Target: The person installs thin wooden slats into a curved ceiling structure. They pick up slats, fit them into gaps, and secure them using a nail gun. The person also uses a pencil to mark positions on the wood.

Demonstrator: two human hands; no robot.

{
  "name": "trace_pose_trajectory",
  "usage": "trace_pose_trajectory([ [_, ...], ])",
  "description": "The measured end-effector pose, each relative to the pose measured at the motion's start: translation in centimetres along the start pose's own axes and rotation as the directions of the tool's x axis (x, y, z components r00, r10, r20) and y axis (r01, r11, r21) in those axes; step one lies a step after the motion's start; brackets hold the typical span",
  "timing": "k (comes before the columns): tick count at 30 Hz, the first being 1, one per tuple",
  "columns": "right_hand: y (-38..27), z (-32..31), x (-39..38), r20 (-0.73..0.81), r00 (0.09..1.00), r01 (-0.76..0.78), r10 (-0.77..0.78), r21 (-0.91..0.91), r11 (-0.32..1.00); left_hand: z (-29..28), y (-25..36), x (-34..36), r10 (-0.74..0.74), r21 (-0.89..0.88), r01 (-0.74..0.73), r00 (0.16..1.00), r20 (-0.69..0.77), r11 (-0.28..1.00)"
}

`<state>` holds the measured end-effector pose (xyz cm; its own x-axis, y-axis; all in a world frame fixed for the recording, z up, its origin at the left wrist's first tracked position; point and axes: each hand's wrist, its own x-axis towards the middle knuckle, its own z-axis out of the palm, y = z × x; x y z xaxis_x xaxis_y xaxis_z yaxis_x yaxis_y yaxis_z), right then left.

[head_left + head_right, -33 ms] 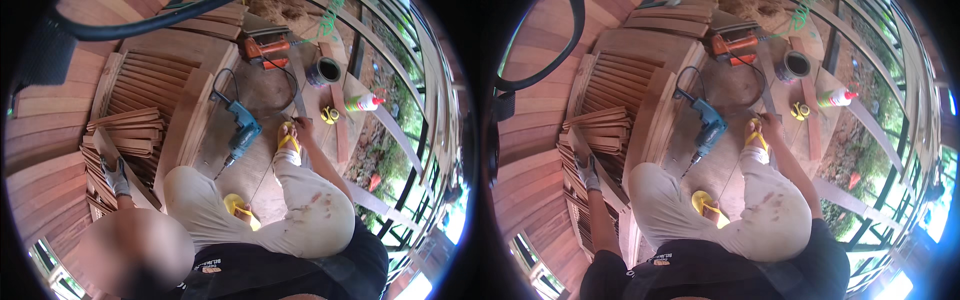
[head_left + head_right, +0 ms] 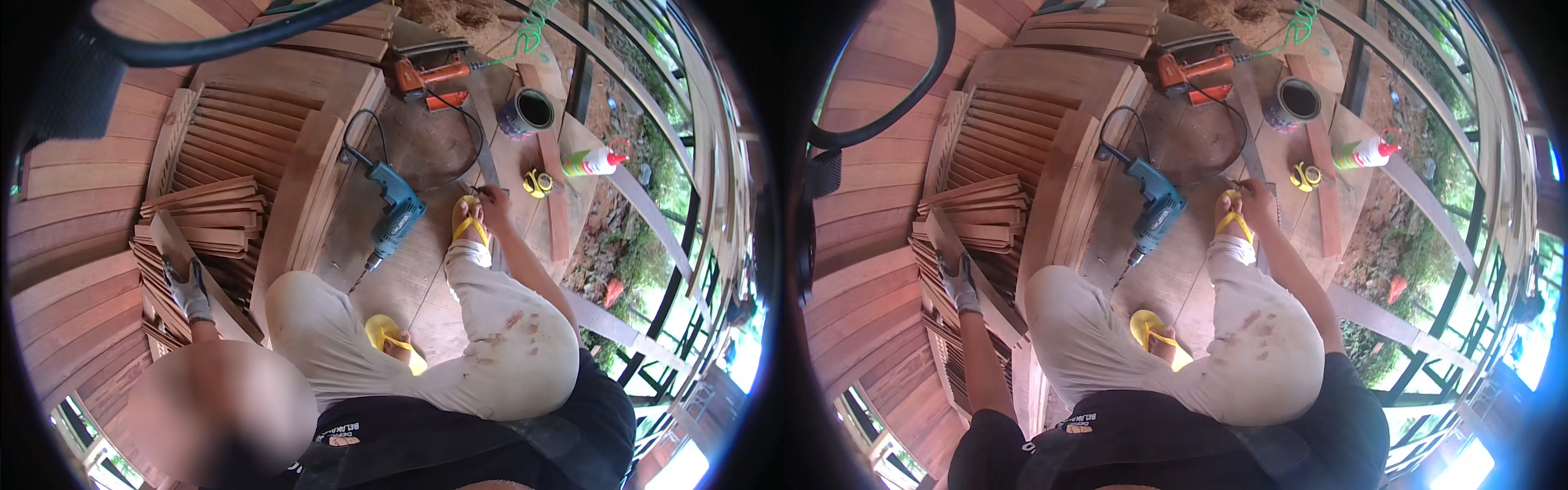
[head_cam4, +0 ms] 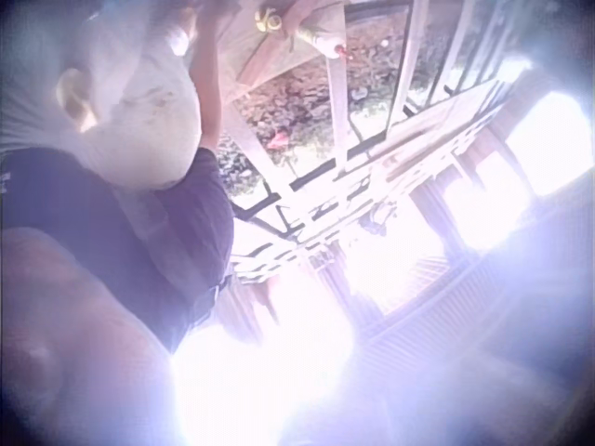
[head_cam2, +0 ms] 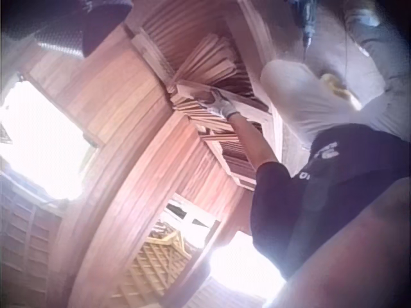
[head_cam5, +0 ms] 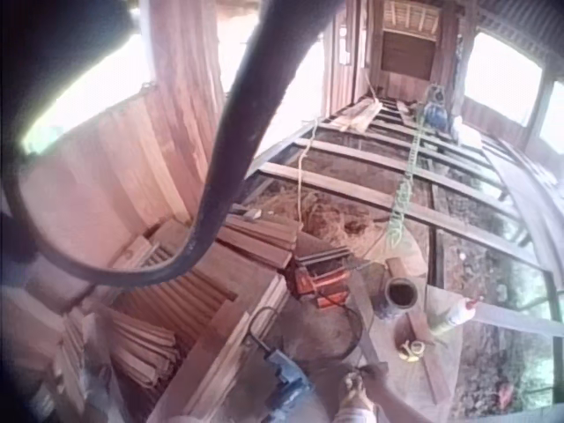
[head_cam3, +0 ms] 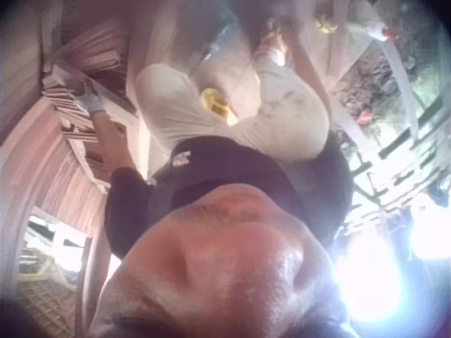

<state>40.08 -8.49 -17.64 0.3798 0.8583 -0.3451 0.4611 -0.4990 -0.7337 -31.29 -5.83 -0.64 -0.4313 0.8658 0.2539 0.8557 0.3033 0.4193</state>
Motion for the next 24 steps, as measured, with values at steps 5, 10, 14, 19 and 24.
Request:
trace_pose_trajectory([
  [5,-0.6,-1.4,2.8,-0.064,0.992,0.088,-0.109,-0.265,0.960,1.0,3.1,1.1,0.011,0.051,-0.012,1.000,0.029,0.999],
  [10,-6.9,0.5,1.8,0.143,0.871,0.459,-0.470,-0.577,0.675,0.7,2.8,0.6,0.012,0.006,-0.012,1.000,-0.006,1.000],
  [14,-14.5,4.7,0.6,0.649,0.169,0.937,-0.742,-0.339,-0.084,-0.6,2.2,1.0,0.005,0.140,0.002,0.999,-0.046,0.990],
  [19,-16.4,9.2,4.4,0.841,-0.172,0.804,-0.512,-0.181,-0.567,0.1,3.4,0.5,-0.054,-0.006,0.054,0.998,-0.032,0.999],
  [24,-18.0,10.5,6.5,0.900,-0.298,0.851,-0.319,0.098,-0.516,-0.6,5.6,0.4,-0.163,0.212,0.160,0.987,-0.004,0.964],
])
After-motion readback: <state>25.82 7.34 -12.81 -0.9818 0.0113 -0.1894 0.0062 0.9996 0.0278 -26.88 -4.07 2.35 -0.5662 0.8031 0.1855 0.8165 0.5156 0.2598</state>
